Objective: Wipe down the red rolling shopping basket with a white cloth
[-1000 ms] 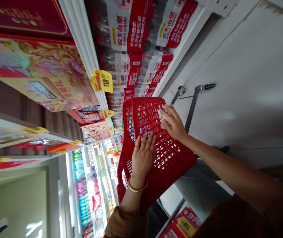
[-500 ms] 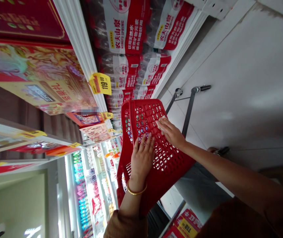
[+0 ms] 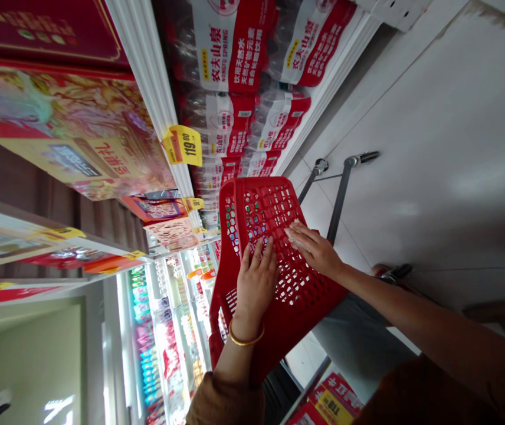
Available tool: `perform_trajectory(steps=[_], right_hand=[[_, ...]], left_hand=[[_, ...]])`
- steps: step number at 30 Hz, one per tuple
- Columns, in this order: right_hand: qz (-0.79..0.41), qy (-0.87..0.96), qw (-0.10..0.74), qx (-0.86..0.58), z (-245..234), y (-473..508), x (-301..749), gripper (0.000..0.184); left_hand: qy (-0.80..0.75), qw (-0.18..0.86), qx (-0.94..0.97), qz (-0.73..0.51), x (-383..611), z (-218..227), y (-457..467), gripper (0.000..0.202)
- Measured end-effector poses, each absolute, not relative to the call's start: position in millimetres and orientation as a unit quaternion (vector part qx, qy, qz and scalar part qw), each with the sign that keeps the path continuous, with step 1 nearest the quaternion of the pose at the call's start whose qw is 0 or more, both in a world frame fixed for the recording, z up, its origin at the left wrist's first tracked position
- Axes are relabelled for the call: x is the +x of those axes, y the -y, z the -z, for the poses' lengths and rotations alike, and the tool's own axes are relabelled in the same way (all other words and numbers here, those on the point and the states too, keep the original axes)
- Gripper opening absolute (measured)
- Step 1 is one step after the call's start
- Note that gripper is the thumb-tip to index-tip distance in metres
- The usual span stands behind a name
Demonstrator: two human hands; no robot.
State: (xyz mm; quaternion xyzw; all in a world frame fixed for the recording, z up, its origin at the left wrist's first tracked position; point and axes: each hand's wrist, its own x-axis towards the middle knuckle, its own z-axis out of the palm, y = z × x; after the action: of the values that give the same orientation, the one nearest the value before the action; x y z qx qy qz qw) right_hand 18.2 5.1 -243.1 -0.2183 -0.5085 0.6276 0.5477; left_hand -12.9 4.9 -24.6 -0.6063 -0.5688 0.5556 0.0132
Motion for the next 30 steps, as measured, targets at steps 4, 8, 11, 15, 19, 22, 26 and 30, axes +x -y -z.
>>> perform_trajectory(steps=[4,8,11,15,19,22,26,30], right_hand=[[-0.629,0.489,0.563,-0.220,236,-18,24,0.053],[-0.631,0.470,0.568,-0.240,229,-31,29,0.050],[-0.627,0.469,0.565,-0.261,229,-40,33,0.048],[-0.616,0.467,0.563,-0.292,235,-52,34,0.046],[-0.601,0.451,0.576,-0.322,241,-66,35,0.045],[-0.596,0.442,0.583,-0.331,241,-73,35,0.045],[-0.599,0.442,0.581,-0.330,237,-86,30,0.046],[-0.609,0.459,0.571,-0.303,235,-104,18,0.049]], left_hand=[[0.564,0.015,-0.609,-0.558,-10,25,-2,0.039],[0.565,0.013,-0.609,-0.557,-3,24,3,0.040],[0.558,0.011,-0.613,-0.559,2,23,2,0.039],[0.539,-0.003,-0.633,-0.556,11,24,-7,0.040],[0.514,-0.024,-0.667,-0.539,19,26,-24,0.036],[0.503,-0.025,-0.697,-0.511,19,26,-44,0.035],[0.507,0.015,-0.709,-0.490,7,25,-71,0.044],[0.517,0.026,-0.691,-0.505,-9,24,-80,0.048]])
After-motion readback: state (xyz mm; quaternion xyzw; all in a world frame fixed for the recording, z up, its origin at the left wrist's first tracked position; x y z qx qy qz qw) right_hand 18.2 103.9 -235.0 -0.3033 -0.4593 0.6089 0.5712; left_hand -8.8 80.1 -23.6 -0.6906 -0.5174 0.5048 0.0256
